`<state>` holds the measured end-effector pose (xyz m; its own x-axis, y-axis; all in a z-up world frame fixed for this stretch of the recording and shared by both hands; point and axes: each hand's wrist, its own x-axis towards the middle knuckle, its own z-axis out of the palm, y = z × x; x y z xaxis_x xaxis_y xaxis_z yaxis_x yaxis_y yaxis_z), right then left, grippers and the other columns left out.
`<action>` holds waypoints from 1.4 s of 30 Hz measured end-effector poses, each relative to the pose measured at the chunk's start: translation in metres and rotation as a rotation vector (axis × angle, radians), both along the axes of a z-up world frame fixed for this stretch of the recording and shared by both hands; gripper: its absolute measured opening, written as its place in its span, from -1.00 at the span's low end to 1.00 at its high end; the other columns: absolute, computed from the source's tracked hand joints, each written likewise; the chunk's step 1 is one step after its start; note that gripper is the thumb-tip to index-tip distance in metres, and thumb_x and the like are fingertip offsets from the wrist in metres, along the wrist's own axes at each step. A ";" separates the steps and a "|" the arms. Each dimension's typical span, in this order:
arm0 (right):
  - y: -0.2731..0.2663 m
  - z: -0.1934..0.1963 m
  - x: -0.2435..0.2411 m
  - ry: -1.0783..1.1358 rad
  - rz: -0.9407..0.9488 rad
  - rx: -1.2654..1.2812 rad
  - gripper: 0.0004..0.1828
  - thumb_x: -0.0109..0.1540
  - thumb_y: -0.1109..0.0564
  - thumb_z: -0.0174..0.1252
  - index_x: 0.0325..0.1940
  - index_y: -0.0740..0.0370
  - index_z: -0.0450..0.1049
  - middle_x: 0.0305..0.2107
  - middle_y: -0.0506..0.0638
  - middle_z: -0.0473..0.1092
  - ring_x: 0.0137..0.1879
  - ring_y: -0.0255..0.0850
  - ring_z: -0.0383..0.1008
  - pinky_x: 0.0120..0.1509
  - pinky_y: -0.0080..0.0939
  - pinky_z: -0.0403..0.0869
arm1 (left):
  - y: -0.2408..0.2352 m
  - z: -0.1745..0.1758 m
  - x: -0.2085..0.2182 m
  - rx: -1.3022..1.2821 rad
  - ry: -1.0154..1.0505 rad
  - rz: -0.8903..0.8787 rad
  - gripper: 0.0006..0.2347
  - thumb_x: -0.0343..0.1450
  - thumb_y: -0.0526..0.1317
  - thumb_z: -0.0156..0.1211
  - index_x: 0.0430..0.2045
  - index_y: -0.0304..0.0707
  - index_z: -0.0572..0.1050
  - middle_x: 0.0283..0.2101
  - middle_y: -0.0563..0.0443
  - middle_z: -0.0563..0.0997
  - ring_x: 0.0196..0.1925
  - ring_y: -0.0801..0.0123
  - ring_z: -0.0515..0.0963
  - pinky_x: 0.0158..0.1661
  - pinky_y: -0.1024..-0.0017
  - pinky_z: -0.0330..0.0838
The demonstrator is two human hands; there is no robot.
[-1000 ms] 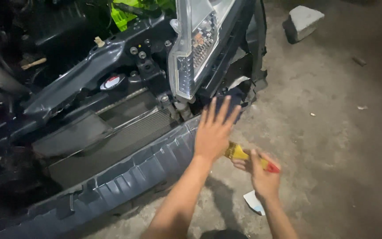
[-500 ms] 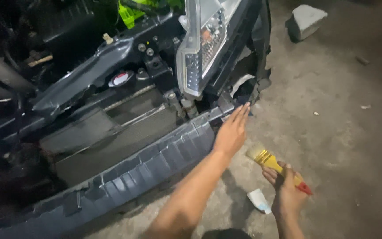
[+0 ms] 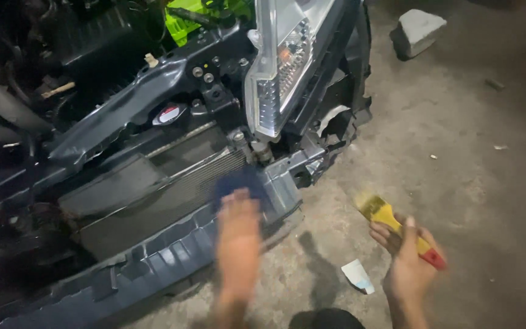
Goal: Detailing and cleaning the engine bay and front structural components of a vehicle using a brush and cloth.
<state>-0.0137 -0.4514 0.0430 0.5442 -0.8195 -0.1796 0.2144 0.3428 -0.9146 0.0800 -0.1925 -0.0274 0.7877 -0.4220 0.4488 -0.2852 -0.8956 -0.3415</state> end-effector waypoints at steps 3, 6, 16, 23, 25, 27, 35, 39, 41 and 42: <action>0.029 0.018 0.023 -0.071 0.130 -0.149 -0.66 0.44 0.12 0.01 -0.13 0.55 0.47 -0.41 0.41 0.51 -0.36 0.08 0.63 -0.19 -0.08 0.68 | 0.046 0.058 -0.038 -0.414 -0.118 -0.035 -0.59 0.55 -0.15 0.04 0.27 -0.44 0.36 0.41 -0.27 0.35 0.45 -0.15 0.34 0.39 0.06 0.26; 0.068 0.018 0.048 0.148 0.178 -0.640 -0.66 0.41 -0.09 0.09 -0.31 0.10 0.61 -0.54 -0.16 0.53 -0.45 -0.42 0.37 -0.34 -0.33 0.28 | 0.078 0.028 -0.043 -0.405 -0.103 -0.034 -0.57 0.56 -0.02 -0.07 0.25 -0.28 0.41 0.42 -0.15 0.35 0.48 -0.11 0.29 0.40 -0.05 0.16; 0.124 0.025 0.072 0.058 0.126 -1.225 -0.75 0.46 0.12 0.09 -0.29 0.21 0.53 -0.55 0.12 0.45 -0.51 0.05 0.44 -0.38 -0.04 0.34 | 0.041 0.056 -0.019 -0.648 -0.167 0.309 -0.55 0.49 0.01 -0.04 0.27 -0.11 0.41 0.37 -0.18 0.39 0.46 -0.18 0.25 0.39 -0.20 -0.01; 0.144 0.022 0.084 -0.051 0.376 -1.020 -0.65 0.40 0.03 0.13 -0.48 0.03 0.33 -0.75 -0.18 0.21 -0.66 -0.39 0.14 -0.52 -0.26 0.16 | 0.039 0.044 0.003 -0.656 -0.424 0.313 -0.59 0.52 0.03 -0.12 0.16 -0.08 0.53 0.29 -0.07 0.51 0.39 -0.08 0.41 0.38 -0.12 0.15; 0.138 0.006 0.090 0.135 0.182 -0.950 -0.40 0.49 0.01 0.14 -0.61 0.08 0.13 -0.74 -0.18 0.09 -0.58 -0.35 0.04 -0.42 -0.25 0.09 | 0.039 0.037 -0.003 -0.698 -0.430 0.320 -0.61 0.49 0.01 -0.08 0.10 -0.08 0.58 0.25 -0.09 0.55 0.35 -0.11 0.46 0.36 -0.13 0.19; 0.145 -0.010 0.100 0.000 0.190 -1.153 -0.78 0.34 0.15 0.26 -0.06 0.40 0.59 -0.59 0.05 0.40 -0.59 -0.24 0.31 -0.46 -0.19 0.28 | 0.042 0.034 0.005 -0.747 -0.400 0.318 -0.61 0.46 -0.01 -0.05 0.12 -0.06 0.56 0.26 -0.10 0.54 0.37 -0.16 0.44 0.37 -0.17 0.15; 0.188 0.039 0.101 0.068 0.227 -0.848 -0.72 0.41 0.22 0.16 -0.42 0.22 0.51 -0.56 -0.02 0.37 -0.40 -0.29 0.29 -0.26 -0.25 0.27 | 0.048 0.040 0.009 -0.929 -0.315 0.294 -0.73 0.56 -0.19 0.00 0.04 -0.30 0.57 0.29 -0.13 0.51 0.41 -0.11 0.37 0.39 -0.02 0.07; 0.205 0.071 0.086 0.054 0.228 -0.832 -0.80 0.33 0.25 0.25 -0.41 0.25 0.58 -0.66 0.10 0.40 -0.53 -0.20 0.35 -0.39 -0.25 0.29 | 0.044 0.094 0.004 -1.053 -0.175 0.069 -0.79 0.52 -0.33 0.10 -0.03 -0.47 0.58 0.24 -0.31 0.54 0.33 -0.32 0.39 0.26 -0.14 0.26; 0.207 0.092 0.091 0.123 0.264 -0.839 -0.80 0.34 0.20 0.26 -0.39 0.22 0.59 -0.64 0.09 0.42 -0.50 -0.19 0.40 -0.37 -0.25 0.31 | 0.037 0.123 0.006 -1.116 -0.034 0.083 -0.73 0.51 -0.28 0.18 0.06 -0.47 0.54 0.28 -0.26 0.50 0.37 -0.21 0.36 0.28 0.00 0.25; 0.207 0.102 0.090 0.189 0.295 -0.837 -0.80 0.35 0.15 0.27 -0.37 0.20 0.59 -0.61 0.08 0.45 -0.46 -0.18 0.44 -0.35 -0.25 0.33 | 0.033 0.136 0.003 -1.169 0.105 0.090 -0.65 0.51 -0.23 0.26 0.15 -0.48 0.50 0.32 -0.22 0.47 0.40 -0.11 0.32 0.29 0.13 0.24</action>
<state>0.0762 -0.2448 0.1452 0.7746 -0.5546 0.3041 0.0441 -0.4322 -0.9007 0.0830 -0.1597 0.1088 0.8499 0.2620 0.4571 -0.1831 -0.6667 0.7225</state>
